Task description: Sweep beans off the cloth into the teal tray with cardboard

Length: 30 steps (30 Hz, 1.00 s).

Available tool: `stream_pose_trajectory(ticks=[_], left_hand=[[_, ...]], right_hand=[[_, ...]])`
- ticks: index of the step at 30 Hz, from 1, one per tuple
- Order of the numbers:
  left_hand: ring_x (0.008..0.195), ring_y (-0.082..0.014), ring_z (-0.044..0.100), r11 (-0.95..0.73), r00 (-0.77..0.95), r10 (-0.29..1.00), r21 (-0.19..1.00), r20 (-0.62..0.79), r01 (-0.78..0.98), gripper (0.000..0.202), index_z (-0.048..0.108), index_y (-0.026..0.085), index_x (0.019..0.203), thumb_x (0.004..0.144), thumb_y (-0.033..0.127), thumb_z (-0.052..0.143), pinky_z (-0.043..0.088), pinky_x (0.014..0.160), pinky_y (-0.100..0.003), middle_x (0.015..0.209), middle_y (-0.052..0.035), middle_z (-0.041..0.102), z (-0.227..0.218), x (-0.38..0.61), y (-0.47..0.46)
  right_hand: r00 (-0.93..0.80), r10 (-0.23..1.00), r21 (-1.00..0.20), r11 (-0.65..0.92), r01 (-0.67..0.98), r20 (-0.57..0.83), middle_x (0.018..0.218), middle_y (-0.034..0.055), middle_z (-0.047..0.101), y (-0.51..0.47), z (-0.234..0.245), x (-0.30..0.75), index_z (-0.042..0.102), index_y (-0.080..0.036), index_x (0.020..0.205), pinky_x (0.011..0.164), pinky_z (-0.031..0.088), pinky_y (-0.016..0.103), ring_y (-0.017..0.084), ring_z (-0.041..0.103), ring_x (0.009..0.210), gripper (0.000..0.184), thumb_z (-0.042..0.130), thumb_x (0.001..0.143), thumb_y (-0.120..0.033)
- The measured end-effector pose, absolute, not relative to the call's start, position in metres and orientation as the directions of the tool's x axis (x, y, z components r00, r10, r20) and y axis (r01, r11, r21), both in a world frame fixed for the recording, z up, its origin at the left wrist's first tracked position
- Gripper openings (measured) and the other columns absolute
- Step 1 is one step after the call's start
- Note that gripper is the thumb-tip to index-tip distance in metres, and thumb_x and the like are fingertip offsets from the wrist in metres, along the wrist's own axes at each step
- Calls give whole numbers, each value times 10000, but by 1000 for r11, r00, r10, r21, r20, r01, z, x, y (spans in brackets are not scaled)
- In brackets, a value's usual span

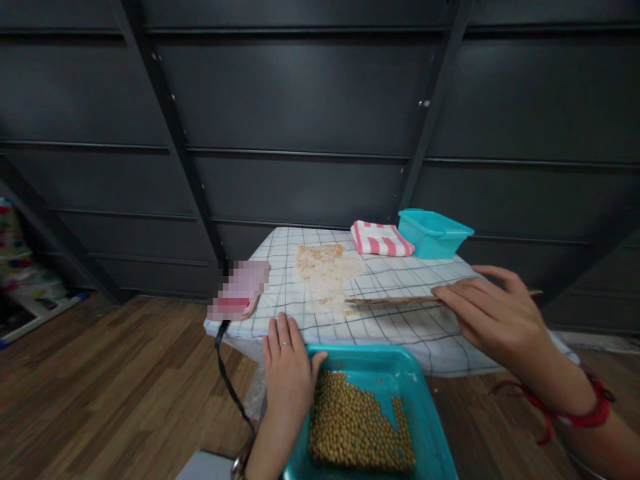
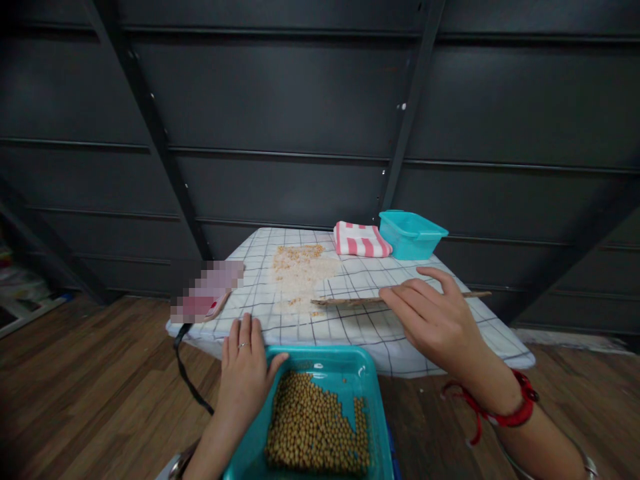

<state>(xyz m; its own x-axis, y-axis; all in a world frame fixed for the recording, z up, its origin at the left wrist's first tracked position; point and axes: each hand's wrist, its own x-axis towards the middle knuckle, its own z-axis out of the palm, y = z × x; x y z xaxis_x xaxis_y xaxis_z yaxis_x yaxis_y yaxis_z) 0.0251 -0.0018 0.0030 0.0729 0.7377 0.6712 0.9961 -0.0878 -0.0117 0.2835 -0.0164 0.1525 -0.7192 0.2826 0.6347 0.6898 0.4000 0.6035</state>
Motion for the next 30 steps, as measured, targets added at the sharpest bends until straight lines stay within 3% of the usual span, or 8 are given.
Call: stream_pose_trajectory(ticks=[5, 20, 30], left_hand=[[1172, -384, 371, -81, 66, 743, -8, 666, 997, 652, 437, -25, 1177, 796, 499, 365, 378, 896, -520, 1241, -257, 455, 3, 26, -3], [1187, -378, 357, -95, 58, 746, 19, 664, 995, 650, 416, -1, 1201, 803, 507, 331, 368, 903, -530, 1256, -251, 442, -1, 24, 0], [1207, -375, 331, -105, 63, 736, 22, 674, 994, 667, 390, 9, 1222, 806, 523, 300, 363, 906, -535, 1263, -256, 431, -3, 24, -2]], right_hand=[[-718, 330, 636, 333, 696, 612, 677, 21, 629, -6, 147, 285, 581, -157, 848, 789, 372, 364, 150, 539, 652, 269, 394, 745, 6], [-710, 349, 572, 424, 702, 612, 696, 16, 627, -28, 148, 288, 545, -183, 879, 800, 370, 384, 152, 547, 659, 314, 367, 733, 31], [-722, 340, 641, 334, 691, 602, 677, 21, 630, -5, 146, 285, 587, -162, 833, 782, 367, 366, 152, 537, 646, 264, 383, 765, -9]])
